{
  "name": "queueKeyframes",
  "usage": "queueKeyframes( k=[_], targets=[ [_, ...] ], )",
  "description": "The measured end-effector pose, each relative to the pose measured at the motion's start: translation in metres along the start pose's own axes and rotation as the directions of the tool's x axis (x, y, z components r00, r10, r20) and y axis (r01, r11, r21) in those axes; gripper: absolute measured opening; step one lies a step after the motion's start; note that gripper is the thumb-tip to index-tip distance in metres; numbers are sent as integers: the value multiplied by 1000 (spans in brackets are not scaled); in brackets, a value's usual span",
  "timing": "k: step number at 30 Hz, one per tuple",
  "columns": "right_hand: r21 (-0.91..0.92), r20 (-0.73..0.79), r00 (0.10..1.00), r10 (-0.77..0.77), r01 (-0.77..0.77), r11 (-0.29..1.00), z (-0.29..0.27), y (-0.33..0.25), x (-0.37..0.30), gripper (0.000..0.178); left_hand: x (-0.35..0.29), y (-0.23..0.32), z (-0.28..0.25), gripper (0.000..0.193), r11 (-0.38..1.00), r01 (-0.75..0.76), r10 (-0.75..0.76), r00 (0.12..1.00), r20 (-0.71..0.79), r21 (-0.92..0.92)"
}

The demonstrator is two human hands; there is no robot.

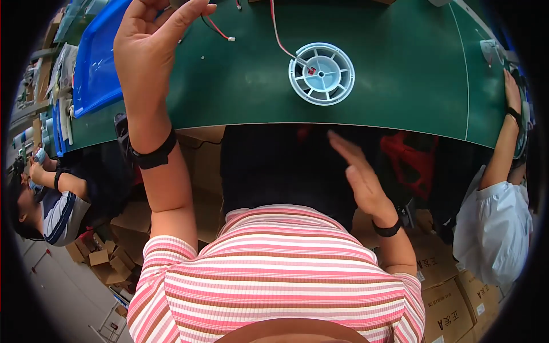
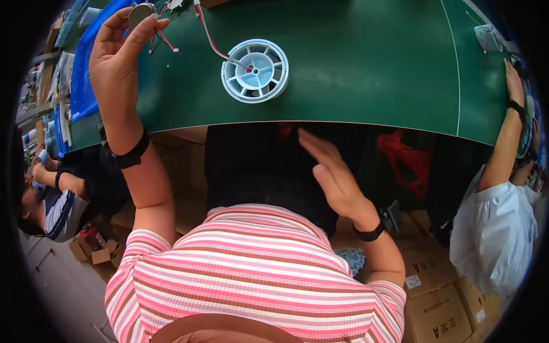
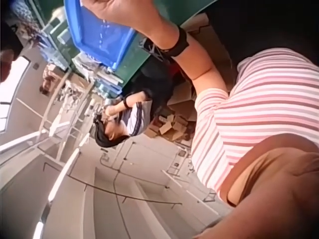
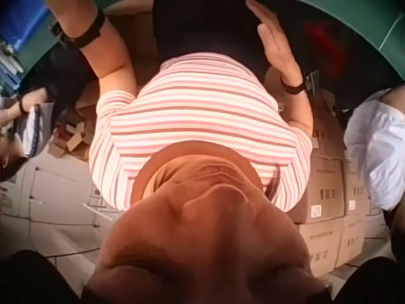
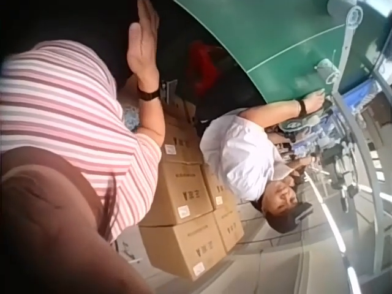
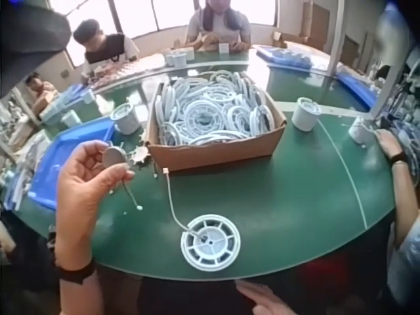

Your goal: Assembling small electronic or mechanical parts at a factory workstation.

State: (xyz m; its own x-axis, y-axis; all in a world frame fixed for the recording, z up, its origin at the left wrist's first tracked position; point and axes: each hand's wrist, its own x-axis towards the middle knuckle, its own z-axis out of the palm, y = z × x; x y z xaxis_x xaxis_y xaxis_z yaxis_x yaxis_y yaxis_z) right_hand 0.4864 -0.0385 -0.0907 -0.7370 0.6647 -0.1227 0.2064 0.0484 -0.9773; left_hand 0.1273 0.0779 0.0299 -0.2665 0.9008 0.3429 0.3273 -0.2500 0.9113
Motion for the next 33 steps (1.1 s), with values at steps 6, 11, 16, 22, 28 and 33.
queueKeyframes(
  k=[6, 11, 16, 22, 28, 33],
  targets=[
    [-187, 136, 985, -110, 134, 973, 66, 12, 8, 48, 7, 4, 6, 34, 997, 58, -59, 998, -29, -53],
    [28, -42, 992, -116, 118, 993, 15, 10, 22, 44, 12, -10, -2, 30, 994, 73, -81, 992, -92, -80],
    [-187, -66, 974, -218, 202, 961, 53, 27, 24, 39, 21, -21, -4, 27, 996, 11, -27, 985, -171, -92],
    [199, -32, 989, -145, 149, 969, 23, 13, 45, 38, -9, 6, -38, 25, 965, -202, 156, 955, -254, -166],
    [65, 106, 978, -177, 171, 983, 48, 38, 52, 44, -38, 50, -24, 31, 941, -250, 197, 952, -234, -227],
    [-73, 131, 980, -152, 162, 984, 55, 42, 34, 52, -58, 58, -17, 45, 761, -470, 532, 846, -16, 448]
  ],
)
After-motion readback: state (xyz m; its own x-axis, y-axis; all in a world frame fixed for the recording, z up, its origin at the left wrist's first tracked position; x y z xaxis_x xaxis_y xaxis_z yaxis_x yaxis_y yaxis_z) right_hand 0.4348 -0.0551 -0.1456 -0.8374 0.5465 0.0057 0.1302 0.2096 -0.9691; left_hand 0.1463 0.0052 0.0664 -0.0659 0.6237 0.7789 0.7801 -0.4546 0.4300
